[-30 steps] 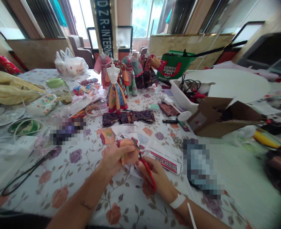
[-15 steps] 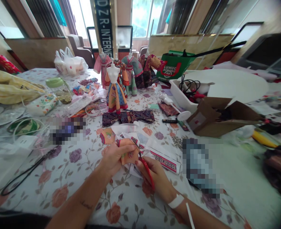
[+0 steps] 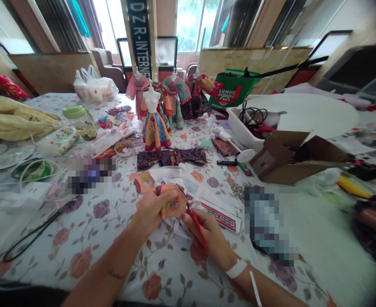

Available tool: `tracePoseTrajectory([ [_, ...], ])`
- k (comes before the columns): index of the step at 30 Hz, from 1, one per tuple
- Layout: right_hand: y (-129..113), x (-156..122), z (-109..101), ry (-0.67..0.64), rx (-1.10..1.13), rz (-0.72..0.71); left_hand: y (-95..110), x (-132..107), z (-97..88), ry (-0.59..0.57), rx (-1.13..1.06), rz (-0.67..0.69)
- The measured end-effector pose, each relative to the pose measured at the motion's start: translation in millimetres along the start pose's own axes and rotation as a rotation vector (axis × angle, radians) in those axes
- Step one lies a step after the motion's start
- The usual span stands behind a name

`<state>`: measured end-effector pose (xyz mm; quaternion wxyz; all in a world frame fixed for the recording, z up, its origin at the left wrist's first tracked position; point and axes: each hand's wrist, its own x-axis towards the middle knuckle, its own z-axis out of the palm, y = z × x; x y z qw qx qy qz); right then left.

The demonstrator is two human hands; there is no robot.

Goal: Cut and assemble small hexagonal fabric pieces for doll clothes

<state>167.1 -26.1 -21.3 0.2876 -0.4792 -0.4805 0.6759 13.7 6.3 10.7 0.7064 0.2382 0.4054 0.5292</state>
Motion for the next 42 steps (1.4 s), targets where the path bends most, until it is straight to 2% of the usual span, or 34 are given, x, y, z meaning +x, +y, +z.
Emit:
tracePoseTrajectory([
  [7, -5.0, -1.4, 1.4, -0.03, 0.008, -0.014, -0.1, -1.2, 1.6, 0.01, -0.004, -0.016],
  [13, -9.9, -2.0, 1.9, -0.011, 0.002, 0.009, 3.6, -5.8, 6.4, -0.038, 0.081, -0.032],
  [23, -7.8, -2.2, 1.4, -0.01, -0.015, 0.005, 1.0, -4.8, 5.5, -0.088, 0.073, -0.05],
  [31, -8.4, -2.7, 0.3, -0.024, -0.061, -0.016, 0.0, -5.5, 8.0, -0.001, 0.078, -0.015],
  [42, -3.7, -1.0, 0.6, -0.039, -0.009, 0.03, -0.8, -5.2, 6.6, -0.027, 0.084, -0.028],
])
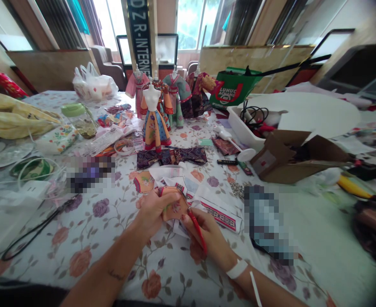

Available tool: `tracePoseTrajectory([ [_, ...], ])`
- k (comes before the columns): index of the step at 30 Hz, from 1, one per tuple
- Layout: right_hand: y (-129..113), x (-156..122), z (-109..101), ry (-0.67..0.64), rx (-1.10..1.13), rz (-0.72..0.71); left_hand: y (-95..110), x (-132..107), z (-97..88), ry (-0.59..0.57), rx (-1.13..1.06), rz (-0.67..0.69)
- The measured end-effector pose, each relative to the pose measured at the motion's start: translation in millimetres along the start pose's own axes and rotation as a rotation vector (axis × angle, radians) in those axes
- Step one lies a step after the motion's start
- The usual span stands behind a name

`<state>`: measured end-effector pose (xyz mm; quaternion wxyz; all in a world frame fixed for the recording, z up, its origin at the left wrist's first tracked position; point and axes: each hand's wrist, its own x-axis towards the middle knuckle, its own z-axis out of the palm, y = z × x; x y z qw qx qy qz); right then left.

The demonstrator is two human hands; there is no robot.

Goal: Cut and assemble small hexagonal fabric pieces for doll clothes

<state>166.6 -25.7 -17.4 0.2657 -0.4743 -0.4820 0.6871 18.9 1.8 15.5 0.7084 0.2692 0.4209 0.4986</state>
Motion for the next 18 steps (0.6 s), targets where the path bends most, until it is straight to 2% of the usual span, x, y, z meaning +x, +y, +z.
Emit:
tracePoseTrajectory([
  [18, 4.2, 0.2, -0.4, -0.001, 0.033, 0.003, -0.5, 1.3, -1.4, -0.001, -0.051, -0.03],
])
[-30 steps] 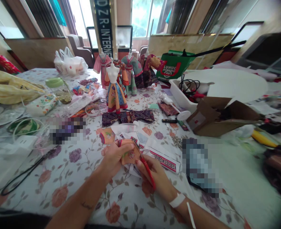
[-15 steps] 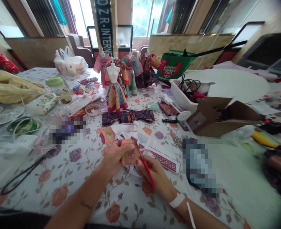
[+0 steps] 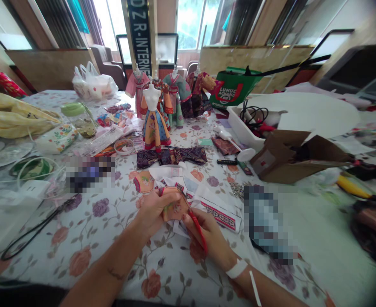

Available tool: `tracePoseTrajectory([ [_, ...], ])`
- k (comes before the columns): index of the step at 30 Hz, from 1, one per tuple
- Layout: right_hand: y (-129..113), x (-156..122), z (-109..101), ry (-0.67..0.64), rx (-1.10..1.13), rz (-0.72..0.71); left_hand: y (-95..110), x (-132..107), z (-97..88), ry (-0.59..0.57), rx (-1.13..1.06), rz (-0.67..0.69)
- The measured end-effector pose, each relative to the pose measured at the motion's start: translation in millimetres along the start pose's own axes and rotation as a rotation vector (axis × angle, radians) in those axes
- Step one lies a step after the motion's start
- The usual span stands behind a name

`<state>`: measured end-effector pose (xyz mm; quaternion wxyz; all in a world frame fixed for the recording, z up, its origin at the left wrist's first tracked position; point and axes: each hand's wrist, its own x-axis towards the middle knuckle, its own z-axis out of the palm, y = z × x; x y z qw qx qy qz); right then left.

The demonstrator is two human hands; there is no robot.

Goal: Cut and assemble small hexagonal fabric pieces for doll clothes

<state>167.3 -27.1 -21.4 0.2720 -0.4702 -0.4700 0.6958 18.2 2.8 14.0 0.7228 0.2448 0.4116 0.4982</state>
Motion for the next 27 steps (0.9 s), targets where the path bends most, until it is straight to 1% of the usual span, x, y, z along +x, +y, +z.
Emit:
tracePoseTrajectory([
  [7, -0.3, -1.3, 0.8, 0.005, 0.004, -0.038, -0.5, -0.4, -0.8, -0.027, 0.008, -0.016],
  [13, -1.0, -1.0, 1.8, 0.021, 0.003, -0.04, 0.7, -0.9, 0.9, -0.066, 0.033, -0.013],
  [19, -1.3, -0.6, 3.2, 0.034, 0.019, -0.057, -1.9, 1.1, -1.7, -0.055, 0.022, 0.015],
  [23, -1.4, -2.1, 3.2, 0.017, 0.05, -0.077, -3.4, 2.0, -4.1, -0.138, 0.04, 0.017],
  [27, -3.0, -2.1, 2.6, 0.01, 0.037, -0.051, -5.8, 4.0, -7.0, -0.191, 0.035, 0.02],
])
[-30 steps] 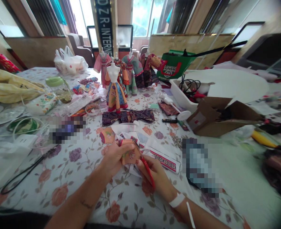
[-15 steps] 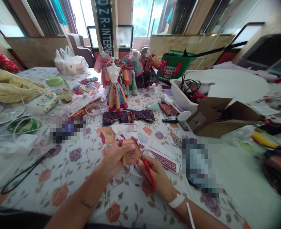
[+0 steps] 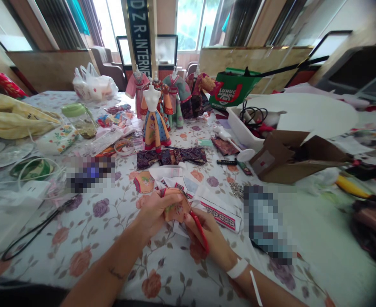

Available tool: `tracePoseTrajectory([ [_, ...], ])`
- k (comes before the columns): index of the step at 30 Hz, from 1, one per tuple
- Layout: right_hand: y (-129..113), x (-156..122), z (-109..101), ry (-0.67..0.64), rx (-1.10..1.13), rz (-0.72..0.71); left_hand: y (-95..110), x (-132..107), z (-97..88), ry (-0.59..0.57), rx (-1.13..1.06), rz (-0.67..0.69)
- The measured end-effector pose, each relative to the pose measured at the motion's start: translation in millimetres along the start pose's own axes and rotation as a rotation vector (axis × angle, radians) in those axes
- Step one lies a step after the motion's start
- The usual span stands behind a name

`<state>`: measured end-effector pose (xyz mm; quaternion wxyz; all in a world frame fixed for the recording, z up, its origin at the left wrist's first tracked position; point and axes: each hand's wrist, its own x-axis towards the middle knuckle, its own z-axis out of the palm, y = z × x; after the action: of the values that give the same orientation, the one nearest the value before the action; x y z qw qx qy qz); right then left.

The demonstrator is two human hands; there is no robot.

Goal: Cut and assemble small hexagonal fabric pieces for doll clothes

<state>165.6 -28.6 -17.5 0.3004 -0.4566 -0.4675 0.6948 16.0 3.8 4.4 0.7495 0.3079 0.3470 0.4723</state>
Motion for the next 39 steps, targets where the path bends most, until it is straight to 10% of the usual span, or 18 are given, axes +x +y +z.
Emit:
tracePoseTrajectory([
  [23, -8, 3, 0, 0.112, -0.002, -0.08, -1, -1, 2.0, 0.062, -0.079, -0.069],
  [33, -24, 9, -20, 0.107, 0.503, -0.269, 6, 13, -6.0, 0.431, -0.258, 0.013],
  [39, -23, 6, -20, -0.239, 0.557, -0.062, 13, 19, -15.9, 0.43, -0.366, 0.038],
])
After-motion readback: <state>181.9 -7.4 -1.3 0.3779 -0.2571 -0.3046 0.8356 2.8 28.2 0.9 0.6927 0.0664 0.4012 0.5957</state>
